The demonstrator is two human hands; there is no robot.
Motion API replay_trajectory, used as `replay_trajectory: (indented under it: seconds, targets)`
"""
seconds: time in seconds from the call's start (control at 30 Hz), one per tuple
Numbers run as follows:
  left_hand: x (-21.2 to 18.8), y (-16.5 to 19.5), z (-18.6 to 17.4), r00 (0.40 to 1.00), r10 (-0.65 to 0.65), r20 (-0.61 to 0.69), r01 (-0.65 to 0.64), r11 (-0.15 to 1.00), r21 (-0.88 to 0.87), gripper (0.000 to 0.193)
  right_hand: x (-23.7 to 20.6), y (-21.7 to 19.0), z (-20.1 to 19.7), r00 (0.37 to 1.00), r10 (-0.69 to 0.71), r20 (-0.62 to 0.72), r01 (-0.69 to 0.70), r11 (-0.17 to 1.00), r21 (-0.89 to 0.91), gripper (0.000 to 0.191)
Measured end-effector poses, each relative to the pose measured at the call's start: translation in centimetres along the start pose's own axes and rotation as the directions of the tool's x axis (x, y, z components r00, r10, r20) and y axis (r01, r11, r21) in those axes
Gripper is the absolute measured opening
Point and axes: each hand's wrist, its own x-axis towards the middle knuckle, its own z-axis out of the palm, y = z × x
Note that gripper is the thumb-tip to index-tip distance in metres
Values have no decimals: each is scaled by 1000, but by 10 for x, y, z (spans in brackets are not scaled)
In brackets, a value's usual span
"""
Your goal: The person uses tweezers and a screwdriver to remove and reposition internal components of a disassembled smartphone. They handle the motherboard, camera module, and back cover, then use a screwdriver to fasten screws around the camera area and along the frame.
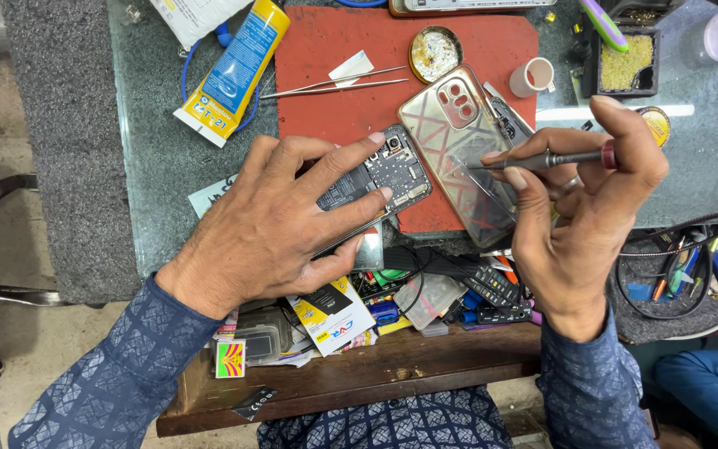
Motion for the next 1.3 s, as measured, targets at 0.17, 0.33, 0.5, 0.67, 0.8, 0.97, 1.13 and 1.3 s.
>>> replay_trajectory:
  seconds: [0.17,0.33,0.5,0.67,0.8,0.97,1.13,1.3]
  targets:
    - [1,0,0,1000,-3,-2,3,1000,-15,39,2,0,2,1000,20,-6,-20,1000,6,59]
    - [0,-1,0,1000,-5,11,6,1000,-6,38,5,-6,3,999,24,-44,-23,1000,21,57]
    - [1,0,0,1000,-13,3,13,1000,-21,39,17,-15,15,982,162,-93,-139,968,210,51]
    - [1,1,0,1000,-13,-1,13,1000,5,41,35,-16,36,941,319,-115,-246,876,415,51]
    - [1,0,1,1000,-18,-1,18,1000,-23,43,42,-17,44,948,302,-102,-238,883,404,49]
    - [0,-1,1,1000,-19,-1,19,999,-45,44,45,-17,46,935,340,-95,-269,861,432,47]
    - [0,-1,0,1000,-15,-4,15,999,-49,45,45,-16,47,939,330,-101,-260,870,420,48]
    - [0,-1,1,1000,-19,-3,19,998,-53,43,45,-15,47,943,315,-105,-249,880,405,48]
